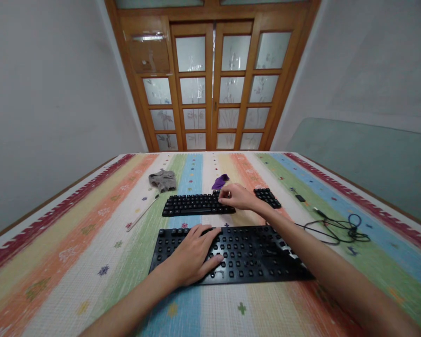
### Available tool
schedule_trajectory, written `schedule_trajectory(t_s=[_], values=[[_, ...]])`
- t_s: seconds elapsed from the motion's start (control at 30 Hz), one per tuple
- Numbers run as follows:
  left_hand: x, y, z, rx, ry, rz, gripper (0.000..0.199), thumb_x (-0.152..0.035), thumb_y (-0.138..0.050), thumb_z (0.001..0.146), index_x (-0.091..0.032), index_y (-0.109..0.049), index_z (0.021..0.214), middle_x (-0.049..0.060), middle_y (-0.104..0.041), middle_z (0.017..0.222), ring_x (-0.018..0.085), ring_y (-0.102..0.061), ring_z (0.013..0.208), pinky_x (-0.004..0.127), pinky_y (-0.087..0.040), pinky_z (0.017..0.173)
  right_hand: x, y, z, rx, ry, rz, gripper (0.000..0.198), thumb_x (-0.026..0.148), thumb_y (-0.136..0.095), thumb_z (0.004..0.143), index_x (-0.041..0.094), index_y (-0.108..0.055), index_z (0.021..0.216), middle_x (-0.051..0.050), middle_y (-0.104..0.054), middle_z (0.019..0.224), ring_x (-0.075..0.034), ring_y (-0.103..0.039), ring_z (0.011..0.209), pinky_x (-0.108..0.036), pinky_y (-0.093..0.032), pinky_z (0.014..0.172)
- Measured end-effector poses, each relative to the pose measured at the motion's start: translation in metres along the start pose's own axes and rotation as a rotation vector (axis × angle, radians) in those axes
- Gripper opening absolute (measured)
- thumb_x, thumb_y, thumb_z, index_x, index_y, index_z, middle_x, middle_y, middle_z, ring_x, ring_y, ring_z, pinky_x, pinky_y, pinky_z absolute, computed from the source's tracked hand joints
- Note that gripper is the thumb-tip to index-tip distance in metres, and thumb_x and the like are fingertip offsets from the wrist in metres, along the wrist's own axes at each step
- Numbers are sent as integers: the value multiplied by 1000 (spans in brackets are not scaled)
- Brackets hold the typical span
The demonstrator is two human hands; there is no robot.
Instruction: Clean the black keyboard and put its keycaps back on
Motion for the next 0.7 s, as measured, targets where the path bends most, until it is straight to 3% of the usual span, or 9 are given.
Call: schedule_trajectory(t_s=[0.13, 0.3, 0.7], values=[[0, 1, 0, 11, -2, -13, 54, -41, -53, 99, -16, -39, 145, 16, -53, 138, 31, -46, 130, 52, -38, 110, -21, 0, 20, -84, -37, -38, 14, 15, -63, 79, 15, -77, 82, -8, -75, 86, -21, -66, 81, -30, -47, 77], [2, -1, 0, 21, 11, -24, 56, -41, -55, 99, -16, -38, 146, 17, -51, 140, 31, -44, 132, 52, -37, 111, -35, -10, 36, -109, -60, -38, 16, 13, -62, 79, 16, -78, 81, -7, -77, 89, -21, -68, 85, -30, -48, 84], [1, -2, -1, 52, 23, -40, 58, -40, -54, 99, -17, -34, 148, 17, -50, 142, 31, -43, 134, 52, -34, 112, -45, -24, 52, -71, -96, -20, 13, 14, -64, 76, 15, -76, 74, -7, -76, 84, -18, -67, 78, -27, -49, 76]])
Point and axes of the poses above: each hand's wrist, its own z-axis towards the middle knuckle, its own y-axis out of the back of the hand, x = y × z, the point moved 8 cm from there along z, towards the middle knuckle
